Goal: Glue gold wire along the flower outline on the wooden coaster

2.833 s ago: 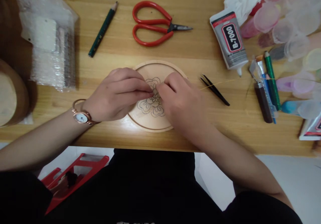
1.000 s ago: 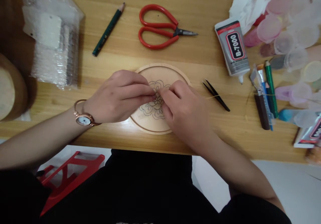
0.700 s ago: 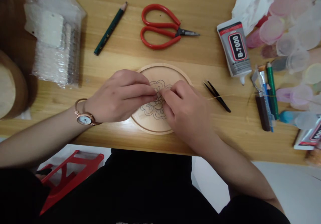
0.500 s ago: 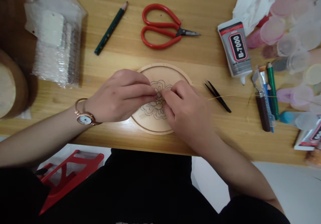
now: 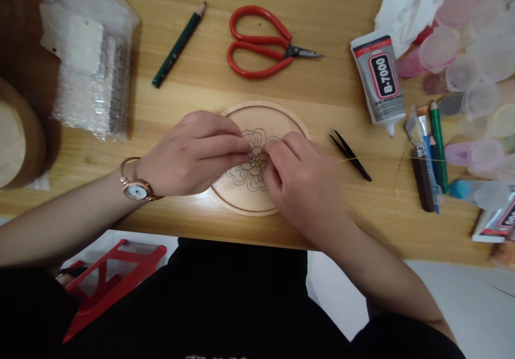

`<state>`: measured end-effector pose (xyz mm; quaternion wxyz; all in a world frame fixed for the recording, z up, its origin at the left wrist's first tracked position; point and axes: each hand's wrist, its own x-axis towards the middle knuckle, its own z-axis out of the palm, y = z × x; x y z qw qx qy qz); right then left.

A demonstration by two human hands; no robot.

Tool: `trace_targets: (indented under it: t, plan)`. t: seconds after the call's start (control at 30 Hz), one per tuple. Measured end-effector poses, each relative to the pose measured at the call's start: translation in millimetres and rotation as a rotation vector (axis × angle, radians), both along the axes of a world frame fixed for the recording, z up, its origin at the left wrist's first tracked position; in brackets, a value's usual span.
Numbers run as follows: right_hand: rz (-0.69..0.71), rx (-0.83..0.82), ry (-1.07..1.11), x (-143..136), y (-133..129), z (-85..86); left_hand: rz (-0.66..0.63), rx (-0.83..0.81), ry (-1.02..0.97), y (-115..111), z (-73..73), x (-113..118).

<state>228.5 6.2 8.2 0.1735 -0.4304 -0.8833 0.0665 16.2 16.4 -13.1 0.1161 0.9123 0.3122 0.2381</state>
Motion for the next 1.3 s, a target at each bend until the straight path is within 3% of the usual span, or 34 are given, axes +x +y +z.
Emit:
trace_targets:
  t: [0.4,0.6,0.87,1.3]
  plan:
    - [-0.021,0.021,-0.001,-0.1,-0.1,-0.4,0.008,0.136,-0.005,0.0,0.1,0.8]
    - [-0.008,0.03,-0.003,0.7,0.0,-0.8,0.001,-0.006,0.031,0.4,1.0,1.2]
    - [-0.023,0.033,-0.045,0.8,0.2,0.5,0.015,-0.069,0.004,-0.5,0.3,1.0]
    - [-0.013,0.051,-0.043,0.1,-1.7,-0.8,0.007,0.008,-0.02,-2.1,0.9,1.5]
